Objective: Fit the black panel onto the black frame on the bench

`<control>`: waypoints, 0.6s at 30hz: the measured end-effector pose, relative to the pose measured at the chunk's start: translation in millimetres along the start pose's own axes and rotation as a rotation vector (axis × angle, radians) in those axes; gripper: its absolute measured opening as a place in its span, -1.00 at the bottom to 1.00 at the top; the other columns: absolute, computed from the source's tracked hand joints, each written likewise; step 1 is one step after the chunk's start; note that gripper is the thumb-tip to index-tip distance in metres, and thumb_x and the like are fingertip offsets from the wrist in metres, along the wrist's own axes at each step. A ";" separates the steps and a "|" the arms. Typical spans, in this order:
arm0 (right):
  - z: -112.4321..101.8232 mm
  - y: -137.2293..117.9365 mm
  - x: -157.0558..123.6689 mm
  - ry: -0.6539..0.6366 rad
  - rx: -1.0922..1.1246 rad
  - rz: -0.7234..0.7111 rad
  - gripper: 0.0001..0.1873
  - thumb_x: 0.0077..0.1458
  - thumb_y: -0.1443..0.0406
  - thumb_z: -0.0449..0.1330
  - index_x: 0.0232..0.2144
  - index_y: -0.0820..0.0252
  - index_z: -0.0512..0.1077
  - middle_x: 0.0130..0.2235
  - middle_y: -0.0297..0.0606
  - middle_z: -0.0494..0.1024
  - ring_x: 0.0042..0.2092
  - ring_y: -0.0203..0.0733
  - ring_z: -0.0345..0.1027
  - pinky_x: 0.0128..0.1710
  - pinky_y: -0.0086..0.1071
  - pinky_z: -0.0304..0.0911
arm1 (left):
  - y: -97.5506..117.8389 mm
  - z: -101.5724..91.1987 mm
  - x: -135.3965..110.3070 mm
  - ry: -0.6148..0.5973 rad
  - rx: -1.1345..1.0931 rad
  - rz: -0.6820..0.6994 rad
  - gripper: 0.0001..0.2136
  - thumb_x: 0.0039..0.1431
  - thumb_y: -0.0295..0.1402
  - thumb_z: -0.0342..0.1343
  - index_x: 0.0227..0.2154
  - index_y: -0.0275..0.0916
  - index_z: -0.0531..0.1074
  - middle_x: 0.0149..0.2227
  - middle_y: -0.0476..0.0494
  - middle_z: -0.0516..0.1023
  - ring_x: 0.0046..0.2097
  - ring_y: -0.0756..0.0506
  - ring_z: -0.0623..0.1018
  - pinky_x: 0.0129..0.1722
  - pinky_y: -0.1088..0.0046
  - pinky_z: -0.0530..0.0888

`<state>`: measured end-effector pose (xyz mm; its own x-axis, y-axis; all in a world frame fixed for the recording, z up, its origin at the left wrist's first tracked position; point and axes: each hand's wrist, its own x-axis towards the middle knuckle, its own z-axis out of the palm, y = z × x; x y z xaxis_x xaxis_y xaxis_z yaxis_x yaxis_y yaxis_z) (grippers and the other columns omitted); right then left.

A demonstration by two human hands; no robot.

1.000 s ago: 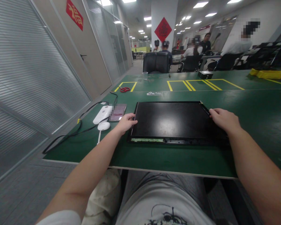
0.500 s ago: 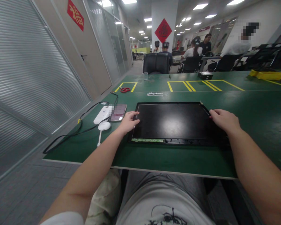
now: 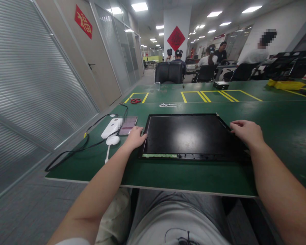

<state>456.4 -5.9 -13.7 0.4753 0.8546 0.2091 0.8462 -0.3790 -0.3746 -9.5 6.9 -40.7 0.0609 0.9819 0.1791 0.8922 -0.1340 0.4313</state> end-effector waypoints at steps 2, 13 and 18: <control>-2.2 -2.0 -1.7 -0.026 0.047 0.083 -0.57 0.01 0.12 0.07 -0.14 0.07 0.57 -0.30 -0.23 0.64 -0.15 -0.01 0.49 -0.19 -0.24 0.32 | -0.2 -0.1 0.3 -0.002 0.059 0.008 -0.60 0.14 -0.29 0.08 -0.02 -0.41 0.49 0.02 -0.46 0.46 0.09 -0.31 0.45 0.14 0.19 0.35; 6.7 12.7 11.4 -0.094 -0.070 0.090 -0.57 -0.04 0.08 0.11 -0.17 0.04 0.61 -0.10 -0.12 0.61 -0.11 0.09 0.46 -0.21 -0.19 0.31 | 0.5 -1.9 -1.6 -0.015 0.126 0.043 -0.63 0.13 -0.28 0.05 -0.12 -0.40 0.57 -0.01 -0.46 0.49 0.09 -0.35 0.45 0.17 0.16 0.32; 11.8 17.1 16.2 -0.159 -0.085 0.086 -0.60 -0.08 0.15 0.15 -0.17 0.02 0.60 -0.10 -0.17 0.60 -0.14 0.03 0.47 -0.22 -0.23 0.32 | 3.1 -3.0 -2.3 -0.032 0.133 0.062 -0.66 0.14 -0.34 0.01 -0.13 -0.38 0.57 -0.01 -0.42 0.50 0.11 -0.32 0.45 0.18 0.19 0.31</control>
<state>475.7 5.6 -27.4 0.5081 0.8607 0.0320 0.8248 -0.4755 -0.3061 -8.2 3.9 -37.2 0.1302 0.9764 0.1722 0.9374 -0.1778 0.2994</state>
